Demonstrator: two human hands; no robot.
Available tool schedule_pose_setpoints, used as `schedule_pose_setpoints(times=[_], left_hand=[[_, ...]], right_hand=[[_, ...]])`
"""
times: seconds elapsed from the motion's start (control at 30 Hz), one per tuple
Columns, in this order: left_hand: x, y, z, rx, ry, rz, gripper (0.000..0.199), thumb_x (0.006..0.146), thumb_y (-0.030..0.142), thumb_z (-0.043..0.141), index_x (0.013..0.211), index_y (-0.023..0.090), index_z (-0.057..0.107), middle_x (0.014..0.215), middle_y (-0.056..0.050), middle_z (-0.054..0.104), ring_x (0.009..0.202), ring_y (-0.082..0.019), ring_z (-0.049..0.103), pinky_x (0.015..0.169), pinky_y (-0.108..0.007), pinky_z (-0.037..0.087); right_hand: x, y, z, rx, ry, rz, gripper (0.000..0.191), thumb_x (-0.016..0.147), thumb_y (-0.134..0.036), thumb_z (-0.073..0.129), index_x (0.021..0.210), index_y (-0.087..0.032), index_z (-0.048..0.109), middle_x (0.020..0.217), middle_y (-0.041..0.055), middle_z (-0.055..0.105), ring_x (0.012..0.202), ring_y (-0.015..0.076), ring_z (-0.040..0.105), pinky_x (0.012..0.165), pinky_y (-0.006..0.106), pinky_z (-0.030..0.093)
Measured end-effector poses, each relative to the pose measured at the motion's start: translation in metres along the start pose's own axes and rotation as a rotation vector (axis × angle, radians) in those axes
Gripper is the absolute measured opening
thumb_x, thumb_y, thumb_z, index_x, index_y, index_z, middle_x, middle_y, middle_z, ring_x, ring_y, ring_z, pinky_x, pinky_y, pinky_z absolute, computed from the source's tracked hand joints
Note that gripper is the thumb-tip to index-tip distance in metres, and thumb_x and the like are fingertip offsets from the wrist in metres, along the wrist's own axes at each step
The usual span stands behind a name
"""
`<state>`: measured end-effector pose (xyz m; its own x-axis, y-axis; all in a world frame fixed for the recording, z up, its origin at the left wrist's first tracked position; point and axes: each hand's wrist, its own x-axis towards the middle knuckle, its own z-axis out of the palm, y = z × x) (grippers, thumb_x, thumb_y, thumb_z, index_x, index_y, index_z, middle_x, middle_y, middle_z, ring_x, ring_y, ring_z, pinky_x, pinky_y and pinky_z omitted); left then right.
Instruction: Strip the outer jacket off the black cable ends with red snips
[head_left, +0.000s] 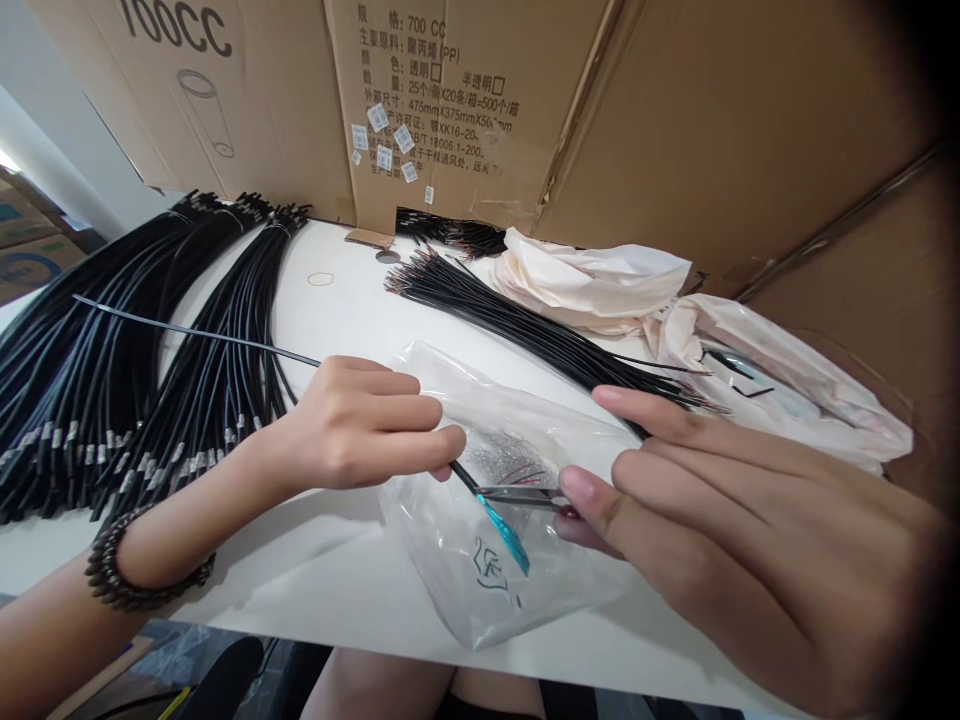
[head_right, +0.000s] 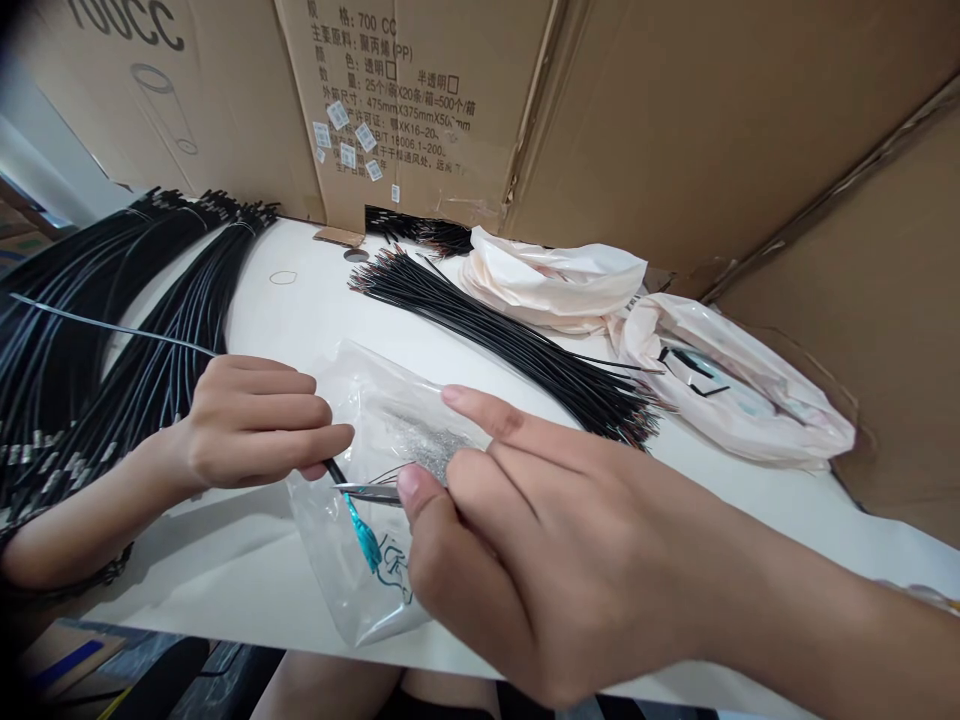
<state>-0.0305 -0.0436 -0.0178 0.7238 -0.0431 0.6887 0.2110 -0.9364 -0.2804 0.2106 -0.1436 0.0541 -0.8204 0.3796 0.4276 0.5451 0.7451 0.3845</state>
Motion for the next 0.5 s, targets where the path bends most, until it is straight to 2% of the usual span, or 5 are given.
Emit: schedule_pose_setpoints(times=[0.07,0.23,0.33,0.43,0.5], left_hand=[[0.000,0.000,0.000,-0.008,0.006,0.006,0.022,0.100,0.030,0.041,0.084,0.020,0.054,0.054,0.006,0.048,0.046,-0.009,0.039,0.047,-0.027,0.027],[-0.001,0.000,0.001,-0.010,0.009,0.013,0.022,0.100,0.030,0.041,0.085,0.019,0.054,0.055,0.005,0.048,0.047,-0.009,0.039,0.047,-0.027,0.027],[-0.002,0.000,0.001,-0.006,-0.004,0.007,0.022,0.100,0.030,0.041,0.085,0.020,0.053,0.055,0.005,0.046,0.047,-0.009,0.039,0.047,-0.028,0.026],[-0.003,-0.001,0.002,-0.015,-0.002,0.005,0.022,0.100,0.031,0.041,0.085,0.020,0.053,0.055,0.005,0.045,0.047,-0.009,0.039,0.047,-0.028,0.024],[-0.003,-0.001,0.003,-0.021,0.002,0.003,0.022,0.100,0.031,0.041,0.085,0.020,0.053,0.055,0.005,0.045,0.047,-0.009,0.039,0.047,-0.028,0.025]], right_hand=[[0.001,-0.002,-0.002,0.022,-0.020,0.045,0.023,0.090,-0.009,0.055,0.070,-0.018,0.059,0.058,-0.0029,0.059,0.062,0.0129,0.057,0.111,0.038,0.043],[-0.005,0.007,0.003,0.165,-0.043,0.019,0.019,0.093,-0.013,0.050,0.076,-0.019,0.056,0.064,-0.0036,0.061,0.060,0.0123,0.057,0.101,0.038,0.050],[-0.009,0.014,0.009,0.260,-0.098,0.026,0.023,0.097,-0.016,0.044,0.077,-0.019,0.054,0.064,-0.0031,0.059,0.056,0.0134,0.056,0.081,0.037,0.055],[-0.010,0.017,0.013,0.310,-0.126,0.034,0.029,0.100,-0.018,0.039,0.074,-0.019,0.054,0.062,-0.0013,0.058,0.054,0.0141,0.054,0.059,0.032,0.050],[-0.009,0.017,0.014,0.338,-0.120,0.039,0.030,0.100,-0.019,0.040,0.074,-0.019,0.054,0.061,-0.0008,0.058,0.053,0.0136,0.054,0.054,0.031,0.046]])
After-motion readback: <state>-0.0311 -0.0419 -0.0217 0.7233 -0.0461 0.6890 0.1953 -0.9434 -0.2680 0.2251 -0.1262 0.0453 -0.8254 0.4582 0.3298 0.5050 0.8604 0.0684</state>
